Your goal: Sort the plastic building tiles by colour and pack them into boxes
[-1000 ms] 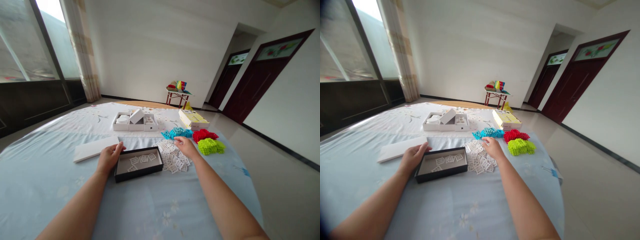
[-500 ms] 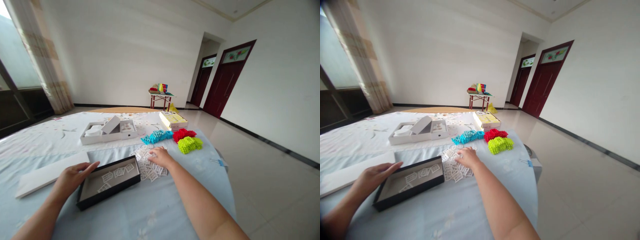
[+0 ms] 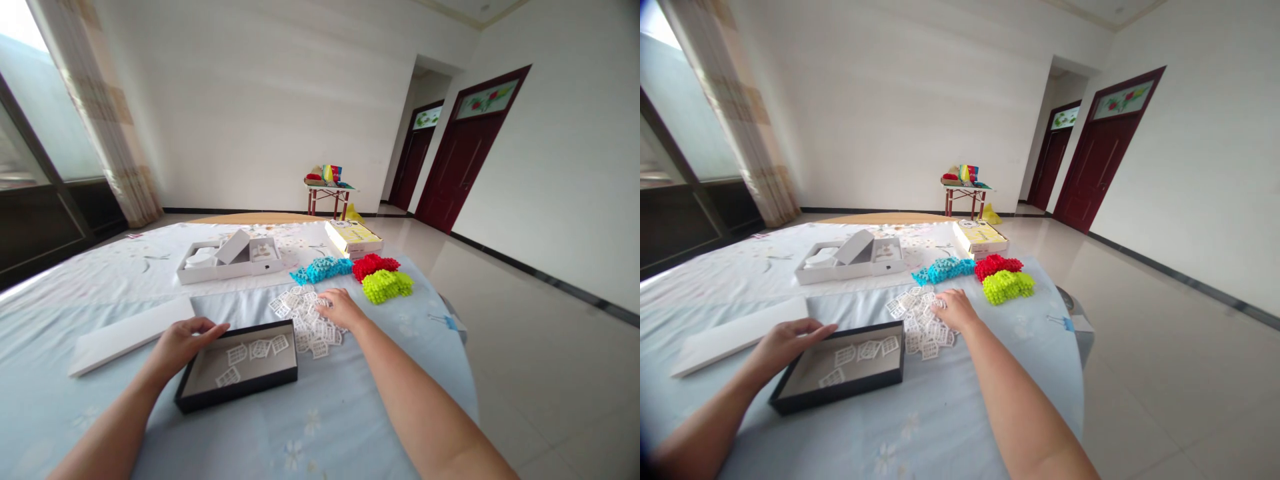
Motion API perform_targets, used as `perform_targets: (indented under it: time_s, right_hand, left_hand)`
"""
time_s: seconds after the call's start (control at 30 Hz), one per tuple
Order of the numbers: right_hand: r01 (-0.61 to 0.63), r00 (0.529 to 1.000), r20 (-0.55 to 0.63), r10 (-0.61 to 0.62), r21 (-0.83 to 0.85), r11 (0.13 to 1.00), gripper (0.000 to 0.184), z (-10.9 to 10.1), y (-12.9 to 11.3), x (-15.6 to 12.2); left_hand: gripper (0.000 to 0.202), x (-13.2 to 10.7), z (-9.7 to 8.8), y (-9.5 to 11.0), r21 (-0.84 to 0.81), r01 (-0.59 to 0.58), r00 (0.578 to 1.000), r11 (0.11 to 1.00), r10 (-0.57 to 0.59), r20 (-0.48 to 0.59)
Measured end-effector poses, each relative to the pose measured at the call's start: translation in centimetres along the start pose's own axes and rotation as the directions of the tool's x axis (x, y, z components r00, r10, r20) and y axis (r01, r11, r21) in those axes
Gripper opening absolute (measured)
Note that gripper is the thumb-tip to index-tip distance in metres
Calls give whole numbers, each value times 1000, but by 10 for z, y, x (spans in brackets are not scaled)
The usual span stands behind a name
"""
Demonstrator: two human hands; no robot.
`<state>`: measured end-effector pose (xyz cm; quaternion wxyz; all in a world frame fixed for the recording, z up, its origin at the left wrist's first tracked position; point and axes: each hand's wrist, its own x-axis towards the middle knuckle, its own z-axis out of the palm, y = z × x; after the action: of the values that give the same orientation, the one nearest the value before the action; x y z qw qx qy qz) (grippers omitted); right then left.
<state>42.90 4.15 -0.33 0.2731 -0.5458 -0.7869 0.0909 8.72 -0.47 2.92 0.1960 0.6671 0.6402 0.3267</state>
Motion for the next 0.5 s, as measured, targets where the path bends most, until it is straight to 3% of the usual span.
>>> perform_targets:
  time_s: [0.13,0.27,0.5]
  right_hand:
    - [5,999,42,-6,5,1000,43,1,-4,-1]
    - [32,998,57,-33,27,999,34,1,-10,0]
    - [34,999,39,-36,31,999,28,1,-11,0]
  left_hand:
    - [46,-1,0,1,49,-20,997,999,16,72]
    - [38,1,-6,-1,85,-37,985,996,22,169]
    - [33,3,-40,-2,225,-103,923,969,8,385]
